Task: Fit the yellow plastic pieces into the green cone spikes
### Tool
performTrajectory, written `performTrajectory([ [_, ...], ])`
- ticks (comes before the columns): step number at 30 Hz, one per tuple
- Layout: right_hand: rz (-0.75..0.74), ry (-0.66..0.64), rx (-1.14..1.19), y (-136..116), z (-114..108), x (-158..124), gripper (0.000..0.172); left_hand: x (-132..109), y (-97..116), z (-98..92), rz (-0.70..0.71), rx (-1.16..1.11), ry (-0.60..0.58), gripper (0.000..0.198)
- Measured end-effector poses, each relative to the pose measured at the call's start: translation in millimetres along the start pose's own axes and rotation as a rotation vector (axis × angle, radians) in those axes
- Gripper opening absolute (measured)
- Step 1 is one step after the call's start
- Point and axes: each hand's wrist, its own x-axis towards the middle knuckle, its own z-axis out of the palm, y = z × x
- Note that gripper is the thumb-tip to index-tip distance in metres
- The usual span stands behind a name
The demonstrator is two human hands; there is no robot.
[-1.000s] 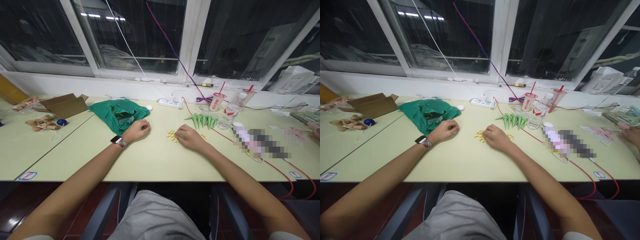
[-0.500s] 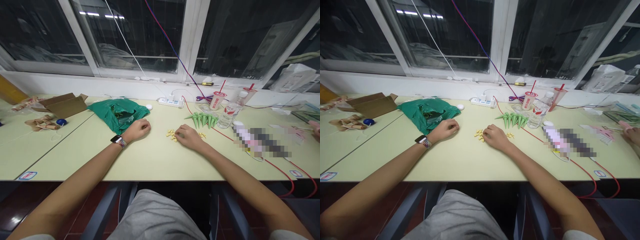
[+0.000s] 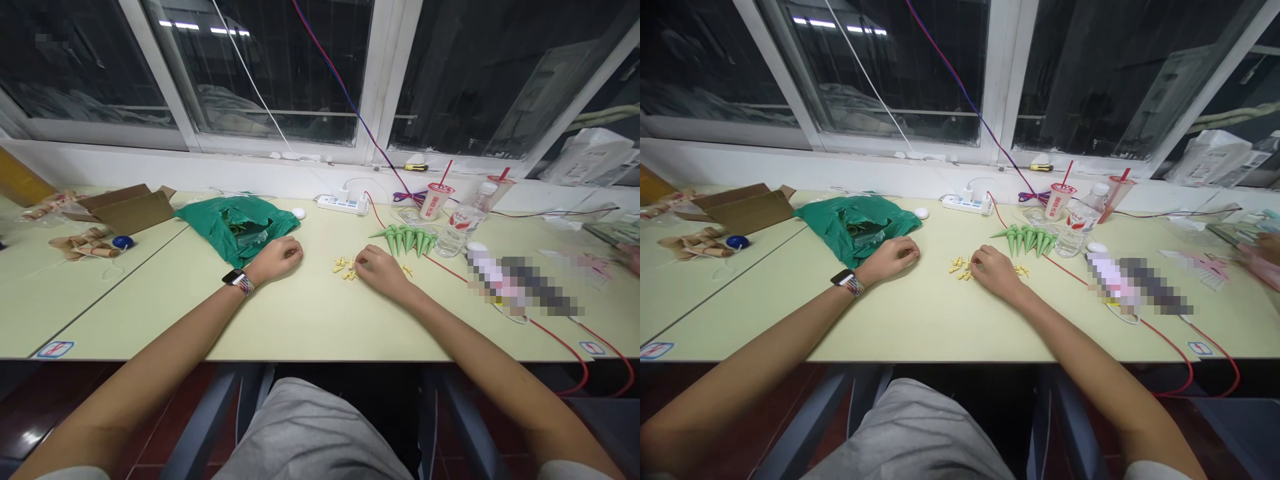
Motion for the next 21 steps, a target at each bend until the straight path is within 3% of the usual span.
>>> performTrajectory([
  [6,-0.076,0.068,0.092,-3,-3,-2,0.008,-3,15,-1.1,0.069,0.021,0.089,0.019],
  [9,-0.121,0.087,0.122,-9,-3,-3,0.009,-5,38,0.0,0.155,0.014,0.135,0.016],
  [15,-0.226,0.056,0.197,-24,1,-5,0.008,-8,81,12.5,0.387,0.061,0.105,0.023],
  [21,-0.234,0.038,0.243,-35,3,-8,0.008,-8,82,19.0,0.403,0.056,0.077,0.017],
])
